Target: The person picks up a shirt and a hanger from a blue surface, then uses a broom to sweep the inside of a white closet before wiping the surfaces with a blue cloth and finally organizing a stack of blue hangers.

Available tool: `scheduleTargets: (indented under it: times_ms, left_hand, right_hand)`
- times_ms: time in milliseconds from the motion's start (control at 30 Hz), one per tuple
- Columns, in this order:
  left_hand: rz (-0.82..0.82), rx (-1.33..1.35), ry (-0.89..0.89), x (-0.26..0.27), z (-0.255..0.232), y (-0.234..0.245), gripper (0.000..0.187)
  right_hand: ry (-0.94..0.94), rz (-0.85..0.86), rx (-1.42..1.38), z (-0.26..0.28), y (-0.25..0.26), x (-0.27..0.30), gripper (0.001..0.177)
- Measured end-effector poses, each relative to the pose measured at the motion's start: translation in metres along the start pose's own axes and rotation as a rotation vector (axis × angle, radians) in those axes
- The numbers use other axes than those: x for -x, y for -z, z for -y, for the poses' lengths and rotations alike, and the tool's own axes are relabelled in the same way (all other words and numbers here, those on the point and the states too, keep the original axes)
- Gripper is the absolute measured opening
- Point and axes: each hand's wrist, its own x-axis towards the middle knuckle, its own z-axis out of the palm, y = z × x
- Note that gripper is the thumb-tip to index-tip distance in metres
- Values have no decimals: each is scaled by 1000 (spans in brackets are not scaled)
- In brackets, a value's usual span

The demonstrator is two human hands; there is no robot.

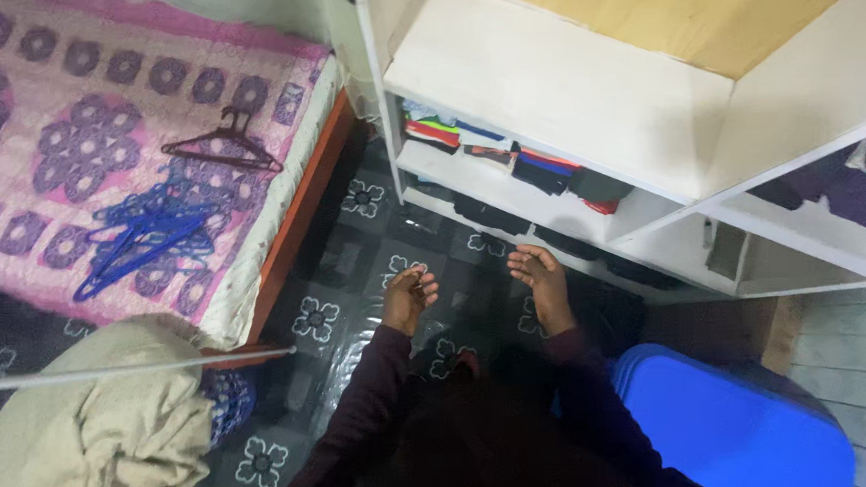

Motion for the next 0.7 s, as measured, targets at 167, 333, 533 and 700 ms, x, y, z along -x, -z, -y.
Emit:
scheduleTargets:
  times_ms: [167,333,533,700]
  left_hand:
    - [84,-80,47,-30,18,-28,29]
    - [284,-74,229,-87,52,-68,31]
    - [512,-327,413,-106,83,-153,35]
    - [728,-483,554,-79,108,-221,33]
  right_hand:
    - [60,-110,-29,-9,35,5,36]
    - [131,-353,-99,-24,94,14,37]
    - [246,-729,-126,-24,139,82,36]
    - [295,-1049,-228,-34,160,140,32]
